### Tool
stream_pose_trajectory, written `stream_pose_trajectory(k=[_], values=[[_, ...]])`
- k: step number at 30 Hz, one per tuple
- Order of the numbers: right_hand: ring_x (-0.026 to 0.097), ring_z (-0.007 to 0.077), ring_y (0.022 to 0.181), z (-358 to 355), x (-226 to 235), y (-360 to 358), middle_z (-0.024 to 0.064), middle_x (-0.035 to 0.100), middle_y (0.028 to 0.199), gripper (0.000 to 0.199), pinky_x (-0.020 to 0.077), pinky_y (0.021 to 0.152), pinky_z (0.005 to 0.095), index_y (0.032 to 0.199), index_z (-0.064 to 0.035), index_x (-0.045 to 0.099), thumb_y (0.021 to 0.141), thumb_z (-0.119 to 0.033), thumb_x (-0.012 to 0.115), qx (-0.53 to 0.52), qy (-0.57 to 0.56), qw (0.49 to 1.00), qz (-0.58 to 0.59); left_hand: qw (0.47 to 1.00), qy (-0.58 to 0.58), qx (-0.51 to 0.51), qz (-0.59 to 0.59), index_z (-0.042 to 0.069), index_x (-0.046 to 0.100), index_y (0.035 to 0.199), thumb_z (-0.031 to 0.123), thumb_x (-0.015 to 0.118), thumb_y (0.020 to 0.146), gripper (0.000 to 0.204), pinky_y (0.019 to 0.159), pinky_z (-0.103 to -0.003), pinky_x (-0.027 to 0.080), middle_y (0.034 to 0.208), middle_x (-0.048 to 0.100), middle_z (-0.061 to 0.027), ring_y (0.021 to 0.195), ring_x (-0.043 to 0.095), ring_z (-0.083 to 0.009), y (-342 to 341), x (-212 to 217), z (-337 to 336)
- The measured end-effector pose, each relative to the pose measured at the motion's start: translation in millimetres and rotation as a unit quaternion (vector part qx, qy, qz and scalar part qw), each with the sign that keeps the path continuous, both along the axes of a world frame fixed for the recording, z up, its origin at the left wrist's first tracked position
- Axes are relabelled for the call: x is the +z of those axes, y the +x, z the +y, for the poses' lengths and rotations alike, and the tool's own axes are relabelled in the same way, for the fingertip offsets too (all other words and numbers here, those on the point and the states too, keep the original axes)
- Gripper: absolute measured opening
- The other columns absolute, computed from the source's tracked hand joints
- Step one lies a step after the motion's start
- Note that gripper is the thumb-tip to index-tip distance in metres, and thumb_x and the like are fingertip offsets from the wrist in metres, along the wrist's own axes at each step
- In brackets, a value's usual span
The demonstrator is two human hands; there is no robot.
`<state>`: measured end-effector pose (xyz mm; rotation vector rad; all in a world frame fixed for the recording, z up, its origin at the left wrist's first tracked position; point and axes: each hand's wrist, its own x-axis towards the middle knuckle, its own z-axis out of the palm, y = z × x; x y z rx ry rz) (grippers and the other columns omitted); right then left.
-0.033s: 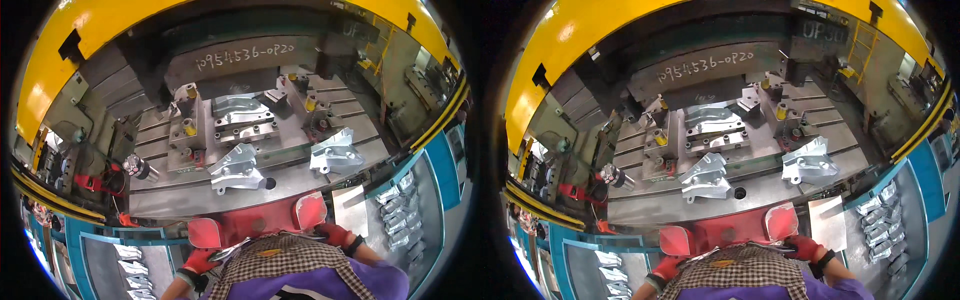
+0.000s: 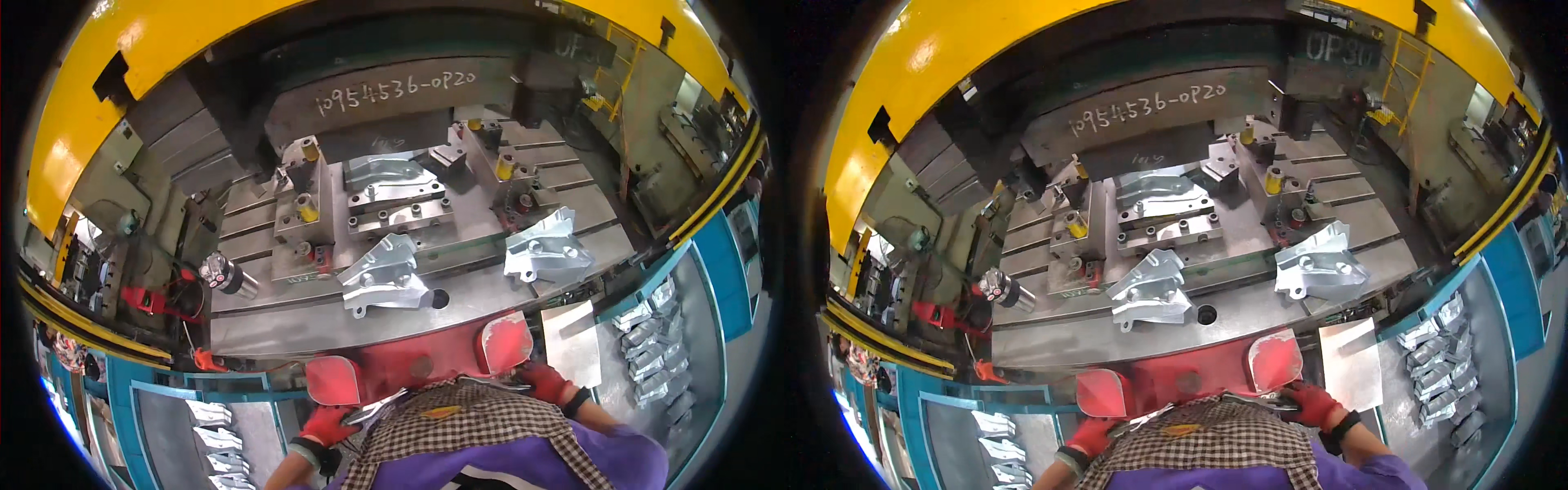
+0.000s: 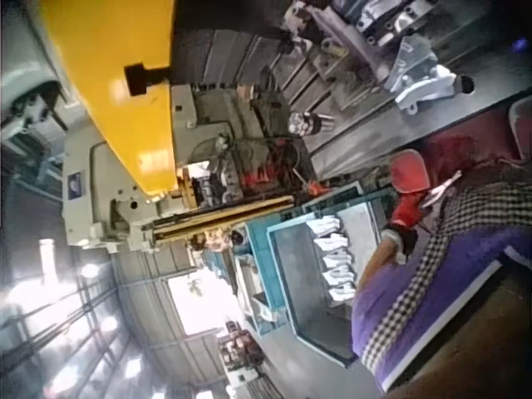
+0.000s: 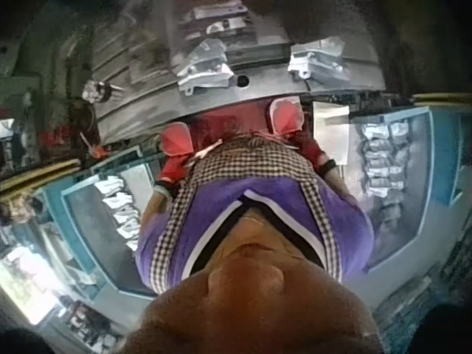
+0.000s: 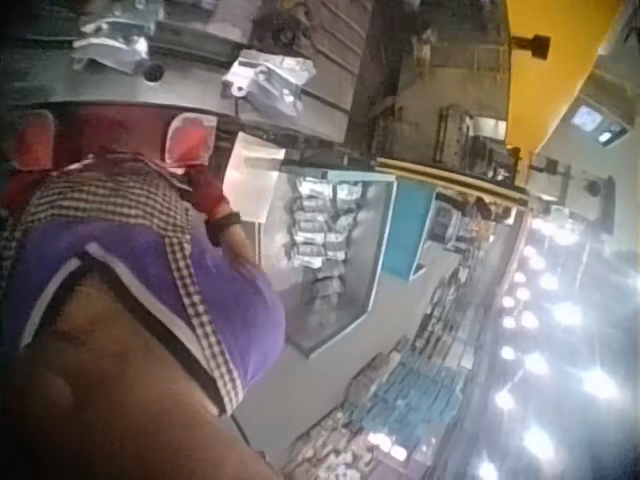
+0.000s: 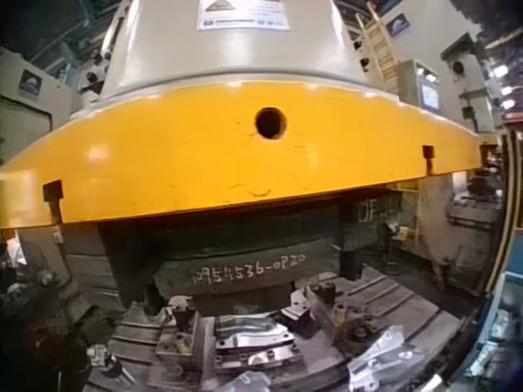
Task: Operating a hydraulic press to shape metal components in an industrial setting.
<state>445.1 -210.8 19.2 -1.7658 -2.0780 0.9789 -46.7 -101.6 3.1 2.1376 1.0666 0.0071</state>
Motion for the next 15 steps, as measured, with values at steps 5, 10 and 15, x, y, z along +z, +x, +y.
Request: stream_pose_trajectory(k=[5, 10, 15], values=[[0.046, 0.0333, 0.118, 14, -25, -16, 0.0144, 0.051, 0.126, 0.057, 0.0376, 0.098, 0.0435, 0.121, -0.0178, 0.054, 0.068, -0.033, 0.068, 0.000, -0.014, 0.995, -0.100, 0.996, -0.058, 0.036, 0.065, 0.016, 0.055, 0.121, 0.038, 0.065, 0.071, 0.056, 0.097, -0.039, 0.038, 0.122, 0.054, -0.0133, 0.114, 0.049, -0.0318, 2, -27, 5], [0.046, 0.0338, 0.118, 31, -32, -16, 0.0133, 0.053, 0.124, 0.052, 0.0367, 0.099, 0.0433, 0.116, -0.0163, 0.058, 0.069, -0.039, 0.065, 0.041, 0.071, 0.989, -0.119, 0.989, -0.071, 0.049, 0.123, 0.019, 0.054, 0.123, 0.041, 0.066, 0.069, 0.059, 0.095, -0.040, 0.040, 0.123, 0.054, -0.0131, 0.112, 0.051, -0.0330, 3, -24, 10], [0.043, 0.0318, 0.121, 28, -41, -13, 0.0140, 0.048, 0.129, 0.057, 0.0348, 0.101, 0.0415, 0.117, -0.0128, 0.057, 0.070, -0.043, 0.064, 0.027, 0.033, 0.995, -0.090, 0.987, -0.053, 0.045, 0.142, 0.021, 0.053, 0.124, 0.044, 0.064, 0.070, 0.059, 0.095, -0.039, 0.041, 0.122, 0.055, -0.0134, 0.111, 0.052, -0.0330, -3, -37, 5]])
